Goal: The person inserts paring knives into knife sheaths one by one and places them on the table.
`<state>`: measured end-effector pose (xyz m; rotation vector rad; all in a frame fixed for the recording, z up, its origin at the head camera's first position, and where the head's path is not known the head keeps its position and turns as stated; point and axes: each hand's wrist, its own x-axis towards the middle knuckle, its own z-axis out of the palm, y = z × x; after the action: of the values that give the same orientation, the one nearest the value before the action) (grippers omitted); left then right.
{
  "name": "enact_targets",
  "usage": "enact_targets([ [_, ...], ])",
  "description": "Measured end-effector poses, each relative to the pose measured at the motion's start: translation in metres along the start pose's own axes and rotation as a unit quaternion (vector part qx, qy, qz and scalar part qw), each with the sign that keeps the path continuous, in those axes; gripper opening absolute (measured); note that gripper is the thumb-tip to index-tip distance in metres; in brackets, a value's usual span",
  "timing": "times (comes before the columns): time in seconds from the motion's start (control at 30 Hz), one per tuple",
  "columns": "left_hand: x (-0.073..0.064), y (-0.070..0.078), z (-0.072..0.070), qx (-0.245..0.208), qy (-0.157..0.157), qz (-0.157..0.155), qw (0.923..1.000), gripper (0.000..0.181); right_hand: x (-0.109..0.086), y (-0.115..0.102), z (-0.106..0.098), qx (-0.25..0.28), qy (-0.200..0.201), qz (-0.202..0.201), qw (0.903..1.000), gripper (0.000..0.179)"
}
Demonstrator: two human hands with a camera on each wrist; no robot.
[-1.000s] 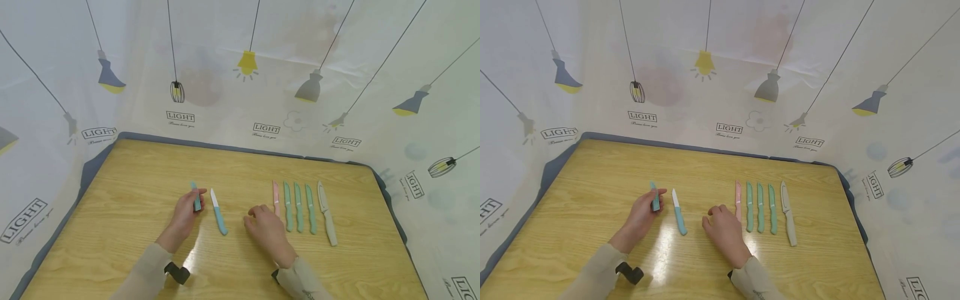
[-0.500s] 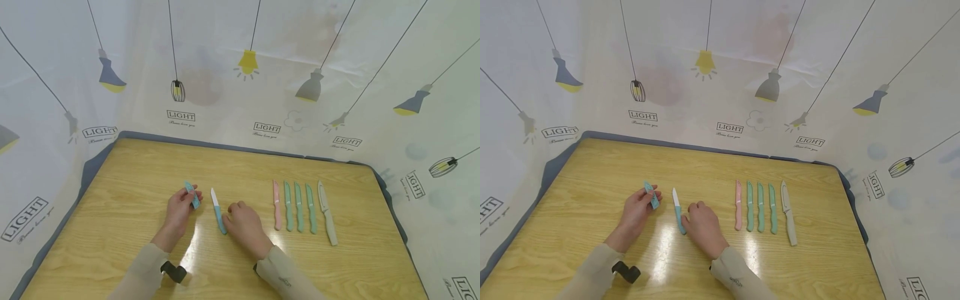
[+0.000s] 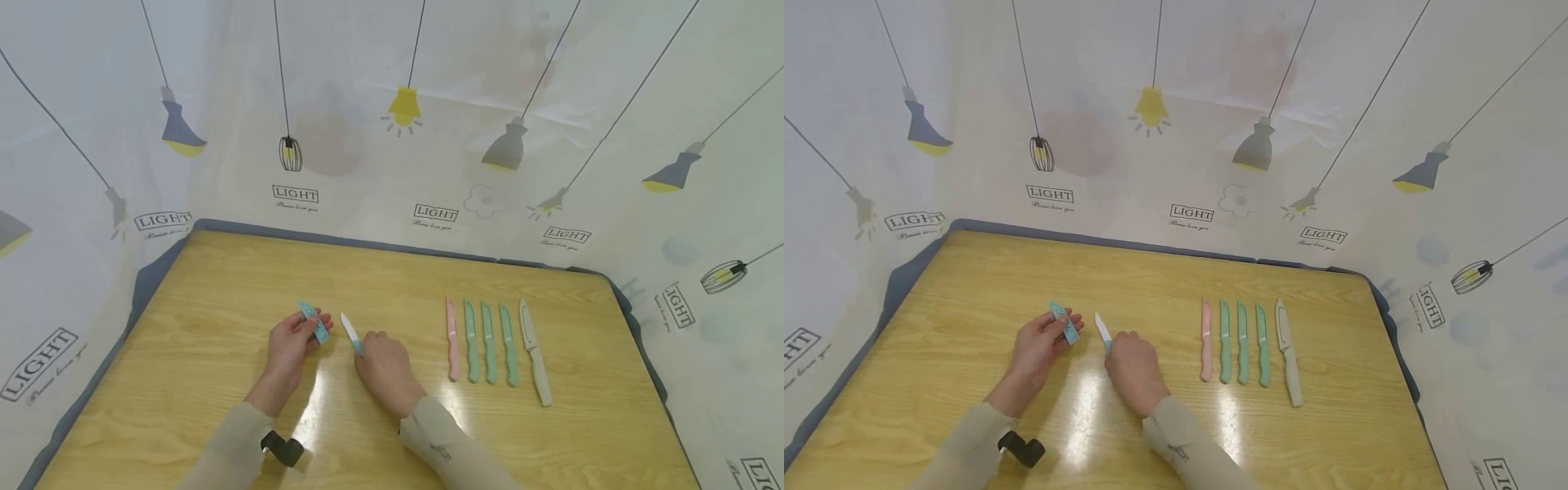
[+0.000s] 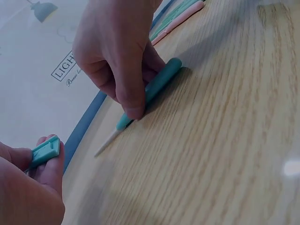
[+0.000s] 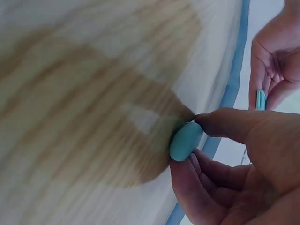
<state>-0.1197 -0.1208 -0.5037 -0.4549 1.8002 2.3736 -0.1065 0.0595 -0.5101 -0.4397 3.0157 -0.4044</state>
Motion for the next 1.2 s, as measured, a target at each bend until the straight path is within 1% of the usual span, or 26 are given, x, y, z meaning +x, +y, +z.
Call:
enact_targets([
  [0.1, 0.0, -0.001, 0.001, -0.008, -0.002, -0.001, 1.0, 0.04, 0.0, 0.003, -0.002, 0.009, -0.005, 0.006, 0.9999, 0.027],
  [0.33, 0.003, -0.004, 0.005, -0.027, -0.007, -0.003, 0.9996, 0.04, -0.005, 0.012, -0.009, 0.059, -0.024, 0.027, 0.9976, 0.036],
  [0.4, 0.003, -0.004, 0.006, -0.027, -0.009, -0.004, 0.9996, 0.04, -0.008, 0.016, -0.01, 0.078, -0.024, 0.027, 0.9963, 0.033],
  [0.47, 0.004, -0.005, 0.008, -0.031, -0.01, -0.006, 0.9994, 0.04, -0.011, 0.02, -0.013, 0.101, -0.026, 0.03, 0.9941, 0.026],
  [0.6, 0.004, -0.005, 0.012, -0.032, -0.012, -0.009, 0.9994, 0.04, -0.021, 0.03, -0.019, 0.167, -0.034, 0.04, 0.9845, 0.013],
  [0.7, 0.005, -0.006, 0.016, -0.03, -0.015, -0.011, 0.9994, 0.04, -0.03, 0.037, -0.023, 0.208, -0.041, 0.049, 0.9761, 0.017],
  [0.83, 0.005, -0.008, 0.019, -0.027, -0.025, -0.009, 0.9993, 0.039, -0.04, 0.044, -0.027, 0.23, -0.034, 0.058, 0.9709, 0.021],
  [1.0, 0.005, -0.009, 0.027, -0.023, -0.048, -0.009, 0.9986, 0.039, -0.051, 0.051, -0.034, 0.262, -0.017, 0.07, 0.9624, 0.024],
  [1.1, 0.005, -0.01, 0.033, -0.015, -0.06, -0.01, 0.998, 0.037, -0.057, 0.056, -0.038, 0.297, -0.007, 0.067, 0.9525, 0.021],
  [1.2, 0.005, -0.011, 0.039, -0.008, -0.07, -0.012, 0.9974, 0.037, -0.062, 0.06, -0.04, 0.335, 0.0, 0.058, 0.9404, 0.019],
])
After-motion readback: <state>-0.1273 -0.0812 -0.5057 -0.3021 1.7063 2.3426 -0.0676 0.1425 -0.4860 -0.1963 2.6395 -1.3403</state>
